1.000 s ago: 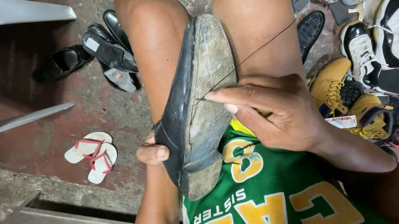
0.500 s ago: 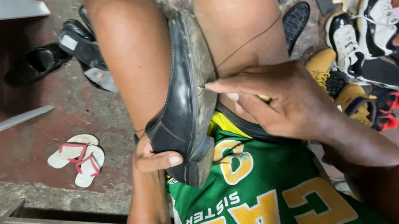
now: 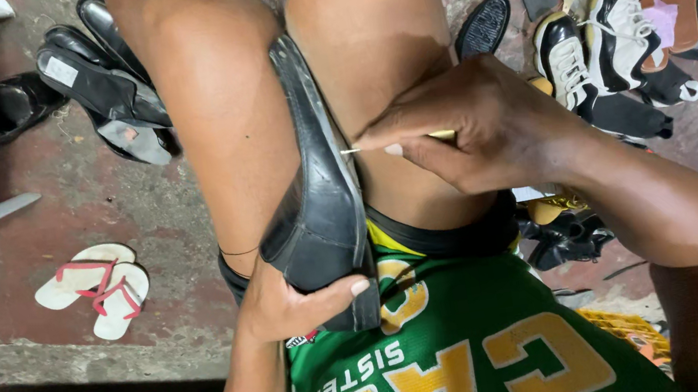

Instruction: The person stitches the sole of a black leather shoe by hand using a needle and thread, pulling the thread through the sole and tying knots at intervals.

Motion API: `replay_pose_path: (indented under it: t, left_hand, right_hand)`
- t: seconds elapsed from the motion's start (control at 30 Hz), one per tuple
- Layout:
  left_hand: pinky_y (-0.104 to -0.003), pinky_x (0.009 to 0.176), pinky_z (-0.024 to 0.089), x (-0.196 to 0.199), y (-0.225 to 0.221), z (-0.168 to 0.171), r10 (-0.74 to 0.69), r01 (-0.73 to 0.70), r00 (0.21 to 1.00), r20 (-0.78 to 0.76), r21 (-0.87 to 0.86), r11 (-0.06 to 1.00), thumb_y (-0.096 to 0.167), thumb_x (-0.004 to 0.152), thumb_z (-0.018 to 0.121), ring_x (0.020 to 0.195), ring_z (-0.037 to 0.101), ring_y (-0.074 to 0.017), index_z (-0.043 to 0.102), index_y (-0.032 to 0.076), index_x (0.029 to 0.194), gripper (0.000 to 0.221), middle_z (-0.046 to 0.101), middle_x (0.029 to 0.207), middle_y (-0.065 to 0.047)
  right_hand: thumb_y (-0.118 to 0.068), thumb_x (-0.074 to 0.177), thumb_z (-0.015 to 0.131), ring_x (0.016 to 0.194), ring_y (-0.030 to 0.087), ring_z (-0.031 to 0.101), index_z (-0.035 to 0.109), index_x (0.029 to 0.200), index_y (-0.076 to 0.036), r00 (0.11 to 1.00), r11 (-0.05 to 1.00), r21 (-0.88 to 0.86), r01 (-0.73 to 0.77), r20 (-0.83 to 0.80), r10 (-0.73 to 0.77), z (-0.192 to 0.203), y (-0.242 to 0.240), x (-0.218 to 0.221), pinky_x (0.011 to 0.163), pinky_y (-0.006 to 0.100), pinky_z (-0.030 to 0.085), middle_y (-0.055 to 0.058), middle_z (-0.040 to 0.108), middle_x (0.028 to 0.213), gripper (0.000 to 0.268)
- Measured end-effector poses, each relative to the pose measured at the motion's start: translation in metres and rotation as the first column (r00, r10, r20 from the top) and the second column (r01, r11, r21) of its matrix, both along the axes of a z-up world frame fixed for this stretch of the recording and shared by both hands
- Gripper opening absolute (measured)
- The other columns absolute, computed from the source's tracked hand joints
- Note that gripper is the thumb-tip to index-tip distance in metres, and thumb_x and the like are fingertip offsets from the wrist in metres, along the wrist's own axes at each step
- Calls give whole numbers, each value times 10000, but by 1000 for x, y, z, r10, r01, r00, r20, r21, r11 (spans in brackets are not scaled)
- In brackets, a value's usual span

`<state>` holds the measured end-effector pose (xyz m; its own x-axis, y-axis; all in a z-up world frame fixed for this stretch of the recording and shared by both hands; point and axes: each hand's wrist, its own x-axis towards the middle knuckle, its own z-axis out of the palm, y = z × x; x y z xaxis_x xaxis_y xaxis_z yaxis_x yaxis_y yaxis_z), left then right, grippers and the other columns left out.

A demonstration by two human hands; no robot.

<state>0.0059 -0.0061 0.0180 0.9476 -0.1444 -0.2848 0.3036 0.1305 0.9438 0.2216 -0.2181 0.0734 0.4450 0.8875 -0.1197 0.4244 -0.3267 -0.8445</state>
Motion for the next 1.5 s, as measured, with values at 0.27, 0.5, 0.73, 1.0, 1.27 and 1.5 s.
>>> replay_pose_path:
  t: [0.27,0.5,0.73,1.0,1.27,1.5]
  left_hand:
    - [-400,1114,465,12,2,5,32,-56,988,152,154,986,134,767,848,1213,626,-286,576,-24,1315,632,652,1265,-158]
    - [-398,1120,479,16,3,7,28,-46,985,173,106,993,113,777,832,1200,641,-278,588,-22,1306,599,659,1250,-151]
    - [-370,1102,481,9,7,6,35,-33,999,21,-103,994,132,852,801,1205,623,-231,574,-24,1344,564,665,1270,-134]
    - [-461,967,626,-58,33,15,460,-517,846,-269,-204,831,269,1074,585,1126,737,-332,607,29,877,311,699,1187,-265]
    - [-412,913,544,-55,66,32,657,-370,742,131,898,239,85,1023,641,1015,696,-340,589,-15,1252,255,609,1270,-214]
    - [-241,679,534,-14,-3,26,297,-400,915,274,512,760,49,863,825,739,637,-123,612,37,1347,530,656,1192,-121]
  right_hand:
    - [-65,907,730,933,216,773,753,1122,-114,992,992,-31,-124,31,125,12,18,22,785,307,631,69,777,1100,222]
    - [-73,924,707,778,204,751,732,1006,-92,989,987,-87,-138,39,142,16,36,19,670,311,592,34,770,928,88]
    - [-87,968,712,758,187,735,676,960,-79,987,997,-45,-68,144,73,15,36,6,632,328,556,26,731,850,39]
    - [-71,940,748,578,79,684,729,995,-81,996,990,-119,77,-32,-81,5,-14,-9,534,264,509,23,765,824,59]
    - [-6,928,731,609,74,580,713,1000,-2,953,939,-220,265,-90,-290,-1,-39,-14,563,224,439,42,690,748,74]
    - [54,963,708,762,42,624,700,1050,-1,943,947,-130,294,-118,-310,-9,-47,-17,683,200,492,21,712,847,103]
